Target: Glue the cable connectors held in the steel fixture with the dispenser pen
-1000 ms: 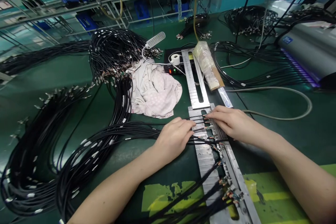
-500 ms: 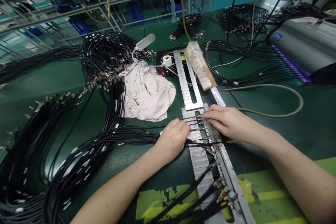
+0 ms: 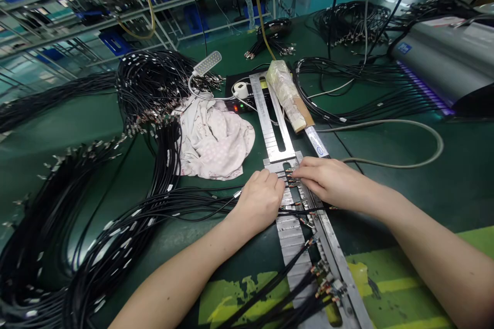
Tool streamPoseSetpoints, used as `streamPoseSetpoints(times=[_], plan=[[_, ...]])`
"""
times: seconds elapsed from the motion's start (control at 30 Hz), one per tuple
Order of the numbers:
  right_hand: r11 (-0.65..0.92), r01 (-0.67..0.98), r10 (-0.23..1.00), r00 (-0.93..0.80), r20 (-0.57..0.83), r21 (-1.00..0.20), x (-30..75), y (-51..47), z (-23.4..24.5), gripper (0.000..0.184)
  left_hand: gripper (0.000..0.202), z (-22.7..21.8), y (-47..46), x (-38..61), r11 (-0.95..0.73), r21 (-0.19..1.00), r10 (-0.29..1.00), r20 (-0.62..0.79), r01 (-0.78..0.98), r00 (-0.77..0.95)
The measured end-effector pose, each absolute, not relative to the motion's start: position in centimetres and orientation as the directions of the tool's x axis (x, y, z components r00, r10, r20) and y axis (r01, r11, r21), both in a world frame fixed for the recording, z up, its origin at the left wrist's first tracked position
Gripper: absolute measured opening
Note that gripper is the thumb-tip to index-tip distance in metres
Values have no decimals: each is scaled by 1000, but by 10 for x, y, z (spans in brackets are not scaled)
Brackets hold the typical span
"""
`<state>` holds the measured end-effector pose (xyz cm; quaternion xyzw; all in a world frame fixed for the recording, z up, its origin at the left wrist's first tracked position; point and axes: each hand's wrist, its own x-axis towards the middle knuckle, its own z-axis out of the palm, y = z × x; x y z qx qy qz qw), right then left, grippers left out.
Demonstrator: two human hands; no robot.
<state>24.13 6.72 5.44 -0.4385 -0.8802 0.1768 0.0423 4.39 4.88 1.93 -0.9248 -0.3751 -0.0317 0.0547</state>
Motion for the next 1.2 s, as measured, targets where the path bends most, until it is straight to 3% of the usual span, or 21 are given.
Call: streamPoseSetpoints(times=[0.37, 0.57, 0.7, 0.8, 0.97, 1.2], plan=[[588, 732, 761, -645, -71, -344, 238, 67, 51, 37, 14, 15, 55, 52, -697, -16, 716, 33, 717, 697], [709, 692, 701, -713, 26, -132, 234, 59, 40, 41, 15, 13, 46, 45, -689, -40, 717, 112, 724, 688], [720, 690, 694, -716, 82, -70, 234, 58, 37, 39, 26, 13, 39, 25, -711, -65, 684, 170, 701, 709], [713, 697, 701, -710, 62, -80, 233, 59, 38, 39, 26, 12, 37, 12, -744, -24, 653, 187, 667, 734], [674, 736, 738, -674, 17, -58, 226, 55, 41, 38, 31, 13, 34, 9, -641, 117, 766, 157, 759, 623], [665, 746, 746, -665, -3, -24, 220, 50, 41, 37, 39, 17, 28, 5, -626, 82, 780, 74, 776, 621]])
